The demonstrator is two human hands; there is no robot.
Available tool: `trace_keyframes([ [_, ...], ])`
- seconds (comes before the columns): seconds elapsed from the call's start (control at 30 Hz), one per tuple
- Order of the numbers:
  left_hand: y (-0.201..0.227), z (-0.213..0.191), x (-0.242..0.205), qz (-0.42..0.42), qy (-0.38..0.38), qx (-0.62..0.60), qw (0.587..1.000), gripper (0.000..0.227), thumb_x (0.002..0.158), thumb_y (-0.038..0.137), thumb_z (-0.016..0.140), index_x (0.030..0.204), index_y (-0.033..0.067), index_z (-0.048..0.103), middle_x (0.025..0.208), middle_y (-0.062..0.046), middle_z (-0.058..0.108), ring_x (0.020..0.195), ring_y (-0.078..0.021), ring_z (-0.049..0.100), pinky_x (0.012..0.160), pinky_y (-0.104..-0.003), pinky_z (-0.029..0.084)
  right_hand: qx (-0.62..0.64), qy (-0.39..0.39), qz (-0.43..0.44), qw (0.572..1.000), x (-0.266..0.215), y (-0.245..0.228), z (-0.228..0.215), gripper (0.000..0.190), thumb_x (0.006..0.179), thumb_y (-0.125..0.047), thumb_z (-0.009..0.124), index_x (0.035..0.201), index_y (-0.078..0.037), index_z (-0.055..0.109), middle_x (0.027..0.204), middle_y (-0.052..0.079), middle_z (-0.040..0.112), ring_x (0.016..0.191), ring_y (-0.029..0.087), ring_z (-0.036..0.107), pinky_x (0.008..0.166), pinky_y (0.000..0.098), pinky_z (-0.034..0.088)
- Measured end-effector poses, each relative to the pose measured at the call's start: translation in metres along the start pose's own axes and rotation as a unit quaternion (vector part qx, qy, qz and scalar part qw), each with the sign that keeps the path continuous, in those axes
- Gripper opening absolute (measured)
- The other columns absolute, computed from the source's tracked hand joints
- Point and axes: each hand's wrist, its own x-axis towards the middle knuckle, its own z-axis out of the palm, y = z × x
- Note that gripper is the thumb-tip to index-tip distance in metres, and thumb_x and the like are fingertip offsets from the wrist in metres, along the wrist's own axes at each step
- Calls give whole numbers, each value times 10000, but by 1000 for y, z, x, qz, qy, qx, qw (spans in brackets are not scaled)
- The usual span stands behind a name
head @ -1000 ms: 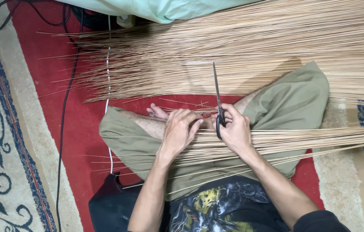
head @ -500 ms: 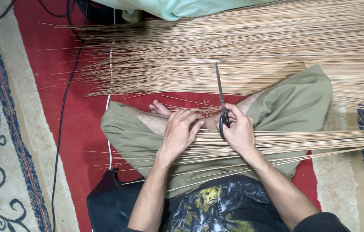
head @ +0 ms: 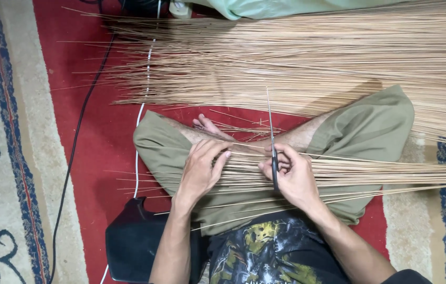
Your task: Trimming the ends of bamboo sticks with scissors and bundling them together.
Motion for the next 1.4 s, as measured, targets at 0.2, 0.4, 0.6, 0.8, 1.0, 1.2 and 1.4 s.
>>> trace_keyframes([
  [0.2,-13,-16,-26,-20,20,-21,999,208,1006,183,652,1195,123,714,971,-84,726,1000,-309,705,923,-443,525,-8,-47,17,999,-18,5,21,382,797,-45,805,1168,-56,714,733,116,774,560,84,621,474,146,449],
  [0.4,-30,-18,-49,-20,6,-39,999,247,912,172,748,1150,118,709,972,-83,713,1014,-318,691,910,-452,517,-1,-71,43,997,-32,17,34,399,801,-46,816,1184,-36,705,731,112,766,577,81,610,494,151,454],
  [0.6,-39,-26,-57,-14,-6,-71,997,123,923,170,722,993,72,746,992,-114,715,1033,-333,674,927,-449,507,57,-101,74,990,-46,22,49,408,799,4,805,1184,25,671,708,167,745,536,165,690,518,241,563],
  [0.8,-36,-23,-61,-28,-17,-50,998,158,781,149,718,897,68,788,1051,-25,695,1070,-195,601,1095,-367,415,44,-137,116,983,-58,20,50,425,805,-57,810,1203,-18,665,675,83,742,521,148,665,463,243,518],
  [1.0,-39,-25,-58,-8,-7,-55,998,102,816,144,728,836,65,789,985,0,694,1022,-182,596,1063,-361,428,18,-128,183,975,-69,13,58,400,808,-53,810,1181,-20,670,695,95,736,522,177,680,456,270,514],
  [1.2,-43,-23,-59,-1,-2,-59,998,104,827,161,737,841,79,799,967,-1,704,990,-173,592,1054,-364,428,3,-150,194,970,-82,2,68,425,805,-76,810,1203,-14,673,674,86,723,500,164,661,448,256,485],
  [1.4,-48,-20,-60,7,11,-58,998,105,827,137,723,846,74,804,973,1,701,981,-174,592,1030,-361,450,65,-179,221,957,-98,-6,74,380,841,-19,772,1199,16,647,753,154,734,553,193,659,488,273,494],
])
